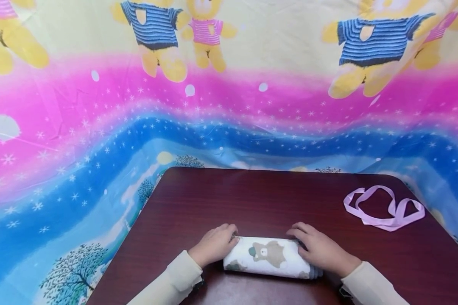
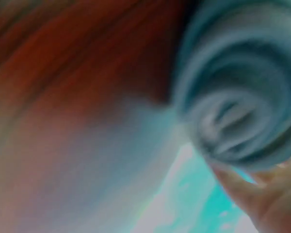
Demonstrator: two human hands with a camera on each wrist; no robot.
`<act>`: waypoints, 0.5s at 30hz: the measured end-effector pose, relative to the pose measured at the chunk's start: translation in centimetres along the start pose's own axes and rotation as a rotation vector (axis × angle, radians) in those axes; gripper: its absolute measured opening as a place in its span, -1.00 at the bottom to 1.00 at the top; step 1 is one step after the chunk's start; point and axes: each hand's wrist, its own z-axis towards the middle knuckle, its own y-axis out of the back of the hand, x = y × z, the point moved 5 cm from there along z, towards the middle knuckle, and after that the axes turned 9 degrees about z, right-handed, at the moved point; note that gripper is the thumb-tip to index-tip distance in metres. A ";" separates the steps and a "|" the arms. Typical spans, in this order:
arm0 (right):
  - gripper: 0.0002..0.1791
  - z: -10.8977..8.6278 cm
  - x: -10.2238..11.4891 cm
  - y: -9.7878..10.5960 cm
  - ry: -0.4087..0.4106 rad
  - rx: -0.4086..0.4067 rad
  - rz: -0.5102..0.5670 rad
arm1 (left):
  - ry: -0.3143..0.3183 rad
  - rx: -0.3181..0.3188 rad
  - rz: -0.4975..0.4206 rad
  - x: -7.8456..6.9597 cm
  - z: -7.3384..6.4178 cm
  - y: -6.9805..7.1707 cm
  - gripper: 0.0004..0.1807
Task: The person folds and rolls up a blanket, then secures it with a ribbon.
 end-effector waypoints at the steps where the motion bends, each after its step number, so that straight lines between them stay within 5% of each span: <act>1: -0.60 0.1 0.7 0.2 0.061 -0.032 -0.030 | -0.019 -0.053 0.040 -0.3 0.0 0.4 -0.89; 5: -0.53 0.2 3.5 0.5 0.261 -0.057 -0.102 | -0.141 -0.261 0.185 -1.6 -0.4 1.7 -0.86; 8: -0.49 0.0 4.3 0.0 0.250 0.029 -0.105 | -0.199 -0.326 0.252 -2.3 -0.7 1.9 -0.91; 11: -0.18 -0.3 4.2 -0.4 0.164 0.109 -0.098 | -0.222 -0.285 0.265 -2.7 -1.0 1.8 -0.83; 15: 0.07 -0.6 3.5 -0.8 0.066 0.151 -0.108 | -0.262 -0.101 0.246 -3.2 -1.5 0.7 -0.31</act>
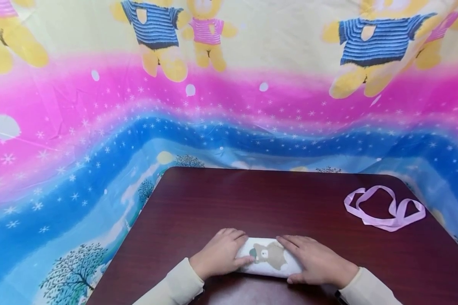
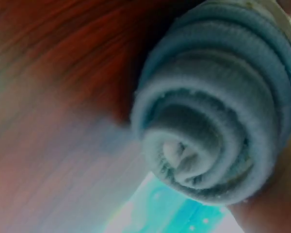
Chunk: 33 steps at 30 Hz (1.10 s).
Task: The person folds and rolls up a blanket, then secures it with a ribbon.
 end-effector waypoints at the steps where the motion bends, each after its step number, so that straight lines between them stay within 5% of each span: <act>1: 0.10 -0.1 -0.1 -0.1 -0.016 0.007 -0.004 | -0.013 0.046 -0.014 -0.2 0.0 -0.3 -0.18; 6: 0.20 -0.1 -0.4 -0.6 -0.081 0.039 -0.003 | -0.054 0.172 -0.043 -0.2 0.4 -1.3 0.21; 11: 0.23 0.0 -0.7 -1.0 -0.139 0.063 -0.010 | -0.089 0.233 -0.053 0.3 1.3 -1.7 0.31; 24: 0.02 0.1 -1.1 -1.2 -0.144 0.031 0.020 | -0.124 0.211 -0.135 0.6 1.7 -2.4 0.01; 30: 0.06 -1.0 -2.4 -0.7 -0.237 0.059 0.130 | -0.107 0.230 -0.229 1.2 1.2 -2.3 0.02; 33: -0.15 -2.0 -3.3 0.2 -0.290 0.049 0.184 | -0.082 0.264 -0.328 2.2 0.9 -2.2 -0.14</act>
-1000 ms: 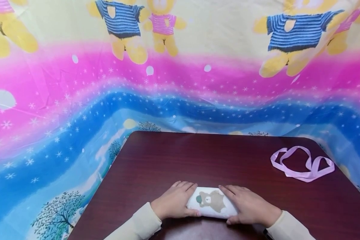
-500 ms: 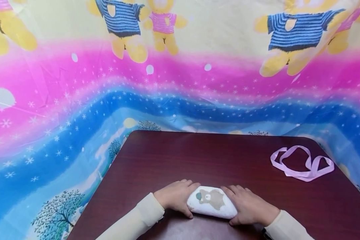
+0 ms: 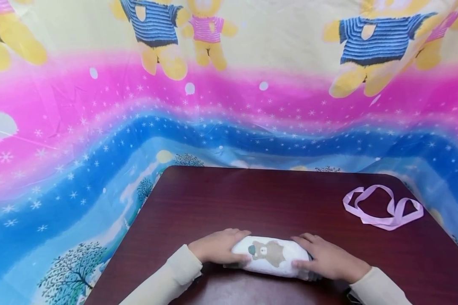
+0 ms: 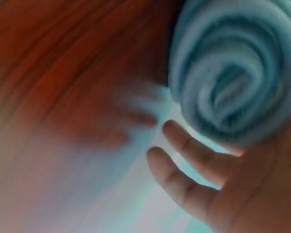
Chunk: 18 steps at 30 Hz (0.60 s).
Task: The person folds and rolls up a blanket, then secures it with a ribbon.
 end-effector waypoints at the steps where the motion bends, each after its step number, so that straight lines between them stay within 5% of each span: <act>1: -0.23 -0.3 -0.3 0.3 -0.014 0.000 0.018 | 0.006 0.007 -0.036 0.4 -0.1 0.1 -0.21; 7: -0.29 -1.3 -1.8 1.3 -0.208 0.086 0.160 | 0.090 0.061 -0.234 2.8 -0.5 0.5 -0.41; 10: -0.23 -1.6 -2.1 1.0 -0.295 0.159 0.352 | 0.130 0.071 -0.315 3.5 -0.4 0.2 -0.44; 15: -0.36 -1.8 -2.2 0.3 -0.332 0.207 0.679 | 0.159 0.079 -0.372 3.7 0.0 -0.2 -0.50; 18: -0.42 -1.6 -2.2 0.1 -0.331 0.209 0.747 | 0.170 0.077 -0.393 3.7 0.0 -0.3 -0.56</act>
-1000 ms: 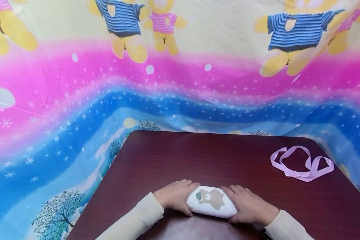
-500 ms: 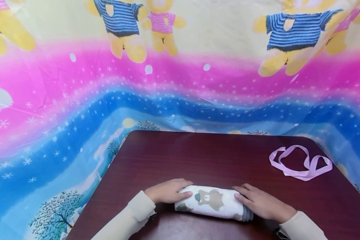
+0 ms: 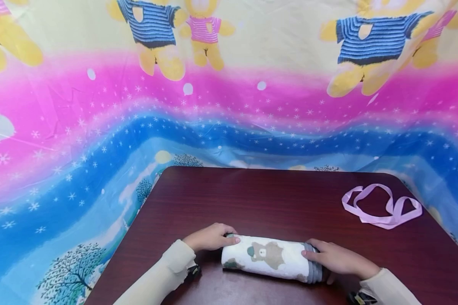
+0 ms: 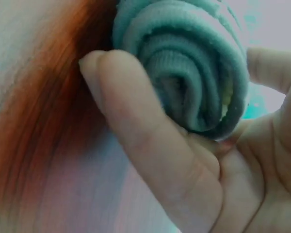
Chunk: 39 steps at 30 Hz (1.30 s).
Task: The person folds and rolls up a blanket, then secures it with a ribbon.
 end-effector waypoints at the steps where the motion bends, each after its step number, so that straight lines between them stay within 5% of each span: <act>1: -0.42 0.1 0.0 0.0 0.001 0.002 0.017 | 0.005 -0.004 -0.005 0.0 0.0 0.0 -0.58; 15: -0.38 2.1 -0.1 1.0 0.017 -0.055 0.073 | 0.079 -0.003 -0.172 -0.3 -1.0 -0.9 -0.71; 26: -0.26 3.7 -0.6 2.4 -0.002 -0.229 0.050 | 0.105 0.025 -0.269 -1.0 -1.7 -1.5 -0.70; 34: -0.24 4.2 -1.4 3.0 -0.001 -0.294 0.159 | 0.056 0.024 -0.253 -2.0 -2.7 -1.9 -0.70; 39: -0.27 3.8 -1.9 3.2 -0.007 -0.320 0.225 | 0.045 0.066 -0.369 -1.9 -3.7 -2.1 -0.71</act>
